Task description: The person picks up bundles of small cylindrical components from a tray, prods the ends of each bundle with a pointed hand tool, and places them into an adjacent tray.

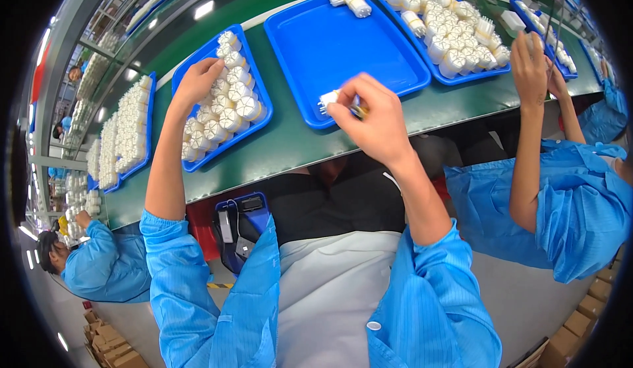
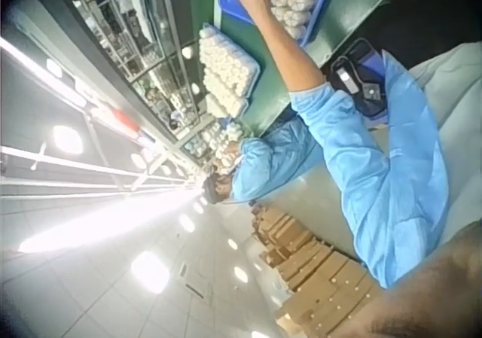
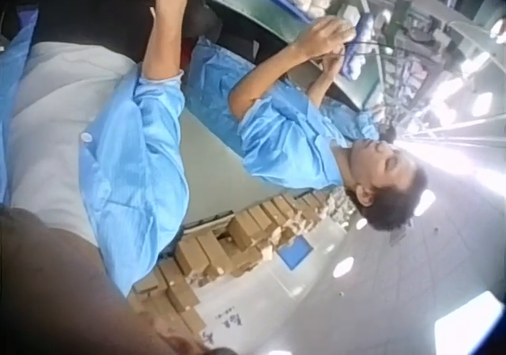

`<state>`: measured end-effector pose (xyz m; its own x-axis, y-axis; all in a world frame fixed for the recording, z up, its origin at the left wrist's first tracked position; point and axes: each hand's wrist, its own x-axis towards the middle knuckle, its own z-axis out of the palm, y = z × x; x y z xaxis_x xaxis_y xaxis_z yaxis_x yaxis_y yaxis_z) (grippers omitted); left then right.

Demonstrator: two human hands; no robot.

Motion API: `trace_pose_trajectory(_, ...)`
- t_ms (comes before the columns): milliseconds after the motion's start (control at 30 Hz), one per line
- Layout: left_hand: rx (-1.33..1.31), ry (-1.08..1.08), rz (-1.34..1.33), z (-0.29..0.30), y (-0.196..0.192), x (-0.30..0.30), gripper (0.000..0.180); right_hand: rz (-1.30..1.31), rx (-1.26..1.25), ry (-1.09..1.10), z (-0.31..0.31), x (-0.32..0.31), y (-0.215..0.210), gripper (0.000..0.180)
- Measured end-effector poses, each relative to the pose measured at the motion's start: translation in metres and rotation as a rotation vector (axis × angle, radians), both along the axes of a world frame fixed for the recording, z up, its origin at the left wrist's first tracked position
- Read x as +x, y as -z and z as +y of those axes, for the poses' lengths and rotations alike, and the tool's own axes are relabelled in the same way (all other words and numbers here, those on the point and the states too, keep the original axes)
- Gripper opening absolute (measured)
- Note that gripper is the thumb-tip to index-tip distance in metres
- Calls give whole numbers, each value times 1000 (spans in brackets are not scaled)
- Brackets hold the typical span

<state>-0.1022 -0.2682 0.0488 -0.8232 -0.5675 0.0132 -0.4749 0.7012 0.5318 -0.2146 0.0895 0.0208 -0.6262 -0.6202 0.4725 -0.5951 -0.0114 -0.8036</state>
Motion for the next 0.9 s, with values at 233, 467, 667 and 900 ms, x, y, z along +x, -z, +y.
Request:
trace_pose_trajectory(233,-330,-48,394,69,-21,27,43,303,602,-70,-14,-36,-7,30)
trace_pose_trajectory(467,310,150,600,200,-11,62,45,-39,119,-166,-19,27,-12,32)
trace_pose_trajectory(667,97,120,617,206,23,64,16,-32,61,-117,-16,73,3,32)
trace_pose_trajectory(900,-262,267,383,208,38,61,21,-163,3,-23,0,76,24,28)
